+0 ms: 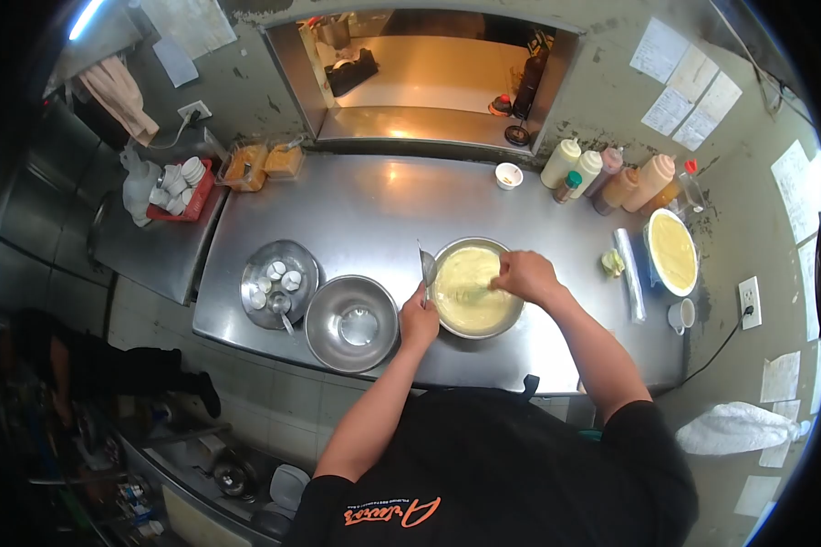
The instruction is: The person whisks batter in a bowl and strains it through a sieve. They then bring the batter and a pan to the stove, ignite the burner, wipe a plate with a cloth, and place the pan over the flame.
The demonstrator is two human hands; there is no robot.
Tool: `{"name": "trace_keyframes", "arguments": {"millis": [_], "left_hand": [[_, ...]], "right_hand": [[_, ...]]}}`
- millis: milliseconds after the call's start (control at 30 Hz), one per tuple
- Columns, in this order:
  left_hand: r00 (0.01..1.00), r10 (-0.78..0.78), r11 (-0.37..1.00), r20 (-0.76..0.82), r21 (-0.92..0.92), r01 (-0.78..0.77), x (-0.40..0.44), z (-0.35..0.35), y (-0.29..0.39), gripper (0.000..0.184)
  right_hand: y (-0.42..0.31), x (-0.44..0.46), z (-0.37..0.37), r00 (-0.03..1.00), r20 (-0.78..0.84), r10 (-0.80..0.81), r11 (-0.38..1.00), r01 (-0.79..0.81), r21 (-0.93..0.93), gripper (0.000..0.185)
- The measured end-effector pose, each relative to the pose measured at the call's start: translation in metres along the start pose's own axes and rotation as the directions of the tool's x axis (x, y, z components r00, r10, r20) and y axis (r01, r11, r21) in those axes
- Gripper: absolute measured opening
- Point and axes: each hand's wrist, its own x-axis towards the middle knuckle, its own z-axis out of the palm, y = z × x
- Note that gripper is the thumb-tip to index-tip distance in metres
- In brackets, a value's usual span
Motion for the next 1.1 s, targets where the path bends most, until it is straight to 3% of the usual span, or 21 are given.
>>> {"name": "trace_keyframes", "arguments": {"millis": [100, 133, 233, 367, 467, 500, 567, 633, 700, 767, 800, 900, 933, 1033, 1067, 1100], "left_hand": [[0.996, 0.063, 0.997, -0.058, -0.043, -0.065, -0.004, 0.000, 0.002, 0.048], [0.998, 0.045, 0.998, -0.034, -0.039, -0.046, -0.007, -0.001, 0.003, 0.048], [1.000, 0.026, 0.999, -0.004, -0.018, -0.026, -0.005, -0.005, 0.007, 0.048], [0.994, 0.085, 0.996, -0.070, -0.007, -0.085, 0.002, 0.009, -0.009, 0.048], [0.999, 0.034, 0.999, -0.024, 0.024, -0.033, 0.001, 0.000, 0.001, 0.048], [1.000, -0.003, 0.999, 0.012, 0.039, 0.002, -0.001, -0.003, 0.006, 0.048], [0.996, 0.062, 0.998, -0.063, -0.020, -0.064, -0.003, 0.003, 0.004, 0.043], [0.995, 0.073, 0.996, -0.067, -0.044, -0.076, -0.002, 0.006, 0.001, 0.043], [0.999, 0.034, 0.999, -0.002, -0.023, -0.034, -0.001, 0.001, -0.001, 0.048], [0.997, 0.081, 0.997, -0.019, 0.010, -0.080, 0.002, -0.001, -0.001, 0.048], [0.995, 0.100, 0.995, -0.022, 0.025, -0.099, -0.002, -0.003, 0.005, 0.048], [0.999, 0.022, 0.999, 0.027, 0.035, -0.023, -0.012, -0.013, 0.025, 0.049], [0.998, 0.058, 0.993, 0.019, 0.107, -0.060, -0.012, -0.012, 0.023, 0.049], [0.987, 0.161, 0.952, -0.017, 0.267, -0.151, -0.018, -0.006, 0.016, 0.052], [0.980, 0.197, 0.938, -0.035, 0.298, -0.178, -0.026, -0.006, 0.020, 0.052], [0.972, 0.228, 0.922, -0.051, 0.331, -0.198, -0.033, -0.008, 0.026, 0.053]], "right_hand": [[0.018, -0.003, -0.014, 0.985, -0.067, 0.158, 0.985, -0.152, 0.081, 0.023], [0.025, 0.001, -0.010, 0.968, -0.161, 0.191, 0.978, -0.173, 0.116, 0.024], [0.029, -0.009, -0.006, 0.991, 0.020, 0.129, 0.980, -0.130, 0.152, 0.025], [0.045, -0.012, 0.004, 0.960, -0.191, 0.206, 0.958, -0.158, 0.241, 0.024], [0.047, -0.017, -0.003, 0.986, -0.095, 0.135, 0.981, -0.119, 0.150, 0.025], [0.046, -0.014, -0.003, 0.975, -0.147, 0.169, 0.974, -0.142, 0.175, 0.025], [0.042, -0.006, 0.003, 0.940, -0.240, 0.242, 0.957, -0.191, 0.219, 0.026], [0.033, -0.005, 0.019, 0.985, -0.106, 0.133, 0.964, -0.104, 0.246, 0.026], [0.037, -0.010, 0.012, 1.000, 0.020, 0.016, 0.990, -0.018, 0.137, 0.027], [0.048, -0.003, -0.005, 0.977, 0.064, 0.205, 0.968, -0.211, 0.133, 0.031], [0.049, 0.002, -0.002, 0.974, -0.010, 0.226, 0.959, -0.220, 0.180, 0.033], [0.030, 0.004, 0.020, 0.980, -0.035, 0.196, 0.937, -0.177, 0.300, 0.036], [0.022, -0.001, 0.020, 0.973, -0.034, 0.226, 0.910, -0.199, 0.363, 0.039], [0.046, 0.001, 0.048, 0.852, -0.283, 0.440, 0.702, -0.130, 0.700, 0.038], [0.069, 0.012, 0.070, 0.846, -0.249, 0.472, 0.522, -0.041, 0.852, 0.040], [0.074, 0.016, 0.080, 0.817, -0.227, 0.530, 0.469, -0.059, 0.881, 0.042]]}}
